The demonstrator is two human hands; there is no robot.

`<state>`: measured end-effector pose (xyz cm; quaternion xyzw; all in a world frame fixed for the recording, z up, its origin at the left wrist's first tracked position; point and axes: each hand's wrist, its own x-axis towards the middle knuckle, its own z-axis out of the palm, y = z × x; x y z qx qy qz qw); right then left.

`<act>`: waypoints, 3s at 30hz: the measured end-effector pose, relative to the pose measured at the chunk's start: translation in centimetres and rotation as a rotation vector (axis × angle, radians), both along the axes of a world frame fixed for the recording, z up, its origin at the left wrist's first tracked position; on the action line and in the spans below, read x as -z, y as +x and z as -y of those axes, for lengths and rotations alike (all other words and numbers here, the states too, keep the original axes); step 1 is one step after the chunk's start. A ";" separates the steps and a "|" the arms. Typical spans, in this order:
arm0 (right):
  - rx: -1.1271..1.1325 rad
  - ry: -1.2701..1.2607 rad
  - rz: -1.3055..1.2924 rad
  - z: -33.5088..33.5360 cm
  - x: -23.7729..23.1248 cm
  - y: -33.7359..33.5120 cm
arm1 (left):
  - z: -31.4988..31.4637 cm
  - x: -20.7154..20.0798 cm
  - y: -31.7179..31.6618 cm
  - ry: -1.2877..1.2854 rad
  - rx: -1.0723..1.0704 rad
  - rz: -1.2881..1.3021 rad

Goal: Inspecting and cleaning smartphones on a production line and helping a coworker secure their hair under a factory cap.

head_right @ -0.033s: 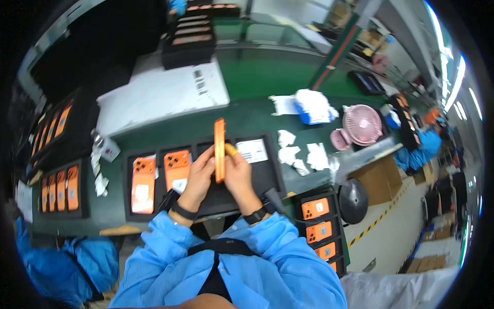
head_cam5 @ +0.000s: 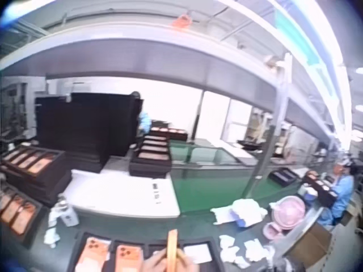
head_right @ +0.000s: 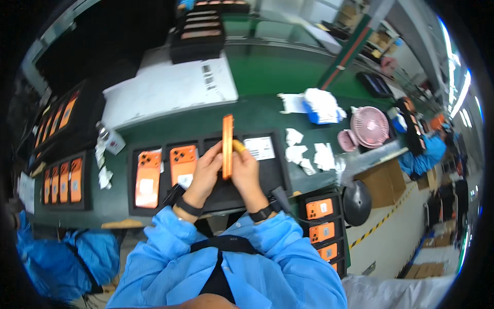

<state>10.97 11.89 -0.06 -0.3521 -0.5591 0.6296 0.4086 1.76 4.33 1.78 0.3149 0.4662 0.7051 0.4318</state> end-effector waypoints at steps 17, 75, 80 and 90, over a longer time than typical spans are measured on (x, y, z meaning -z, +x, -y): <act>-0.117 0.018 -0.243 0.1 -6.0 -1.0 | -0.4 -2.0 -1.4 0.046 -0.072 0.013; -0.122 0.338 0.188 2.3 -1.2 2.7 | 2.4 0.2 0.5 -0.050 -0.024 0.091; -0.127 0.300 0.086 2.2 -1.0 3.0 | 2.7 -0.4 0.6 -0.024 -0.024 0.047; -0.134 0.268 0.021 2.1 -1.3 2.9 | 3.0 -0.7 0.7 -0.025 -0.031 0.063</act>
